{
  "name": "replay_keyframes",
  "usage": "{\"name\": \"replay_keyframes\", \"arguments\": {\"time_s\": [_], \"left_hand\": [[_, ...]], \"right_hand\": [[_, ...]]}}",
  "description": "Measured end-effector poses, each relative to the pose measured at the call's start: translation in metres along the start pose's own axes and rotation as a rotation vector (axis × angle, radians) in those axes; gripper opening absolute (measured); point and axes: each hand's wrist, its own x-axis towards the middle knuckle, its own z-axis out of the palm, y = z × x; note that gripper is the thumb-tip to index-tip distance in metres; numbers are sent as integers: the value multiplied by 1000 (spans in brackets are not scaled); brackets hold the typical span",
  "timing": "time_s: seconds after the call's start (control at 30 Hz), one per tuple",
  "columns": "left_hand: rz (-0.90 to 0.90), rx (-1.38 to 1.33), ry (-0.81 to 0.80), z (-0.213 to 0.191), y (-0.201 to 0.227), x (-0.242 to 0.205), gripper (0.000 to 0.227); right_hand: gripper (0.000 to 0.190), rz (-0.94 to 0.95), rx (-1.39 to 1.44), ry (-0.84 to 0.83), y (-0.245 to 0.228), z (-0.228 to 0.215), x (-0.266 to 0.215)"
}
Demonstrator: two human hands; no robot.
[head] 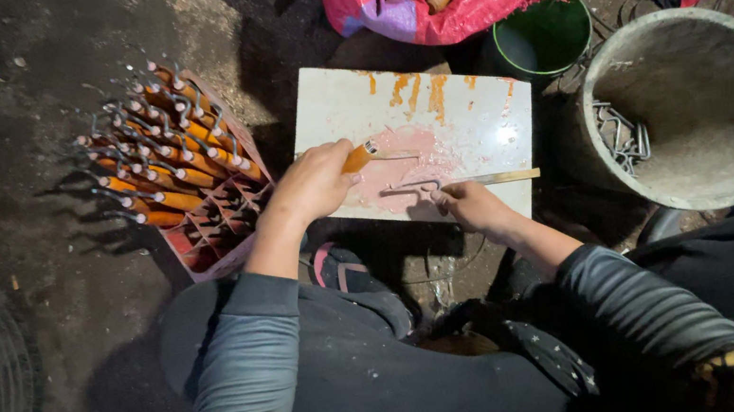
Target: The person sits on the floor and repeatedly inserts metal mortar shells into orange cylindrical casings. They pick up a casing, insert a shell, and place the assembled unit into a red crate. The person also scrapes a pinkish substance on a white board using a metal tool.
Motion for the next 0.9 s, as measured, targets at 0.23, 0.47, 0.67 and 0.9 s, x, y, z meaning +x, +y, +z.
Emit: {"name": "replay_keyframes", "arguments": {"time_s": [0.23,0.47,0.67,0.9], "left_hand": [[-64,-152,28,-8,7,-3,32],[53,-308,38,-4,29,6,34],[148,-295,65,2,36,7,46],[188,-234,39,7,33,7,51]], "right_hand": [[37,-41,537,-167,-76,-35,-48],[40,-117,723,-220,-101,-50,-78],[39,-91,755,-232,-93,-51,-76],[41,-204,285,-9,-90,-63,-77]]}}
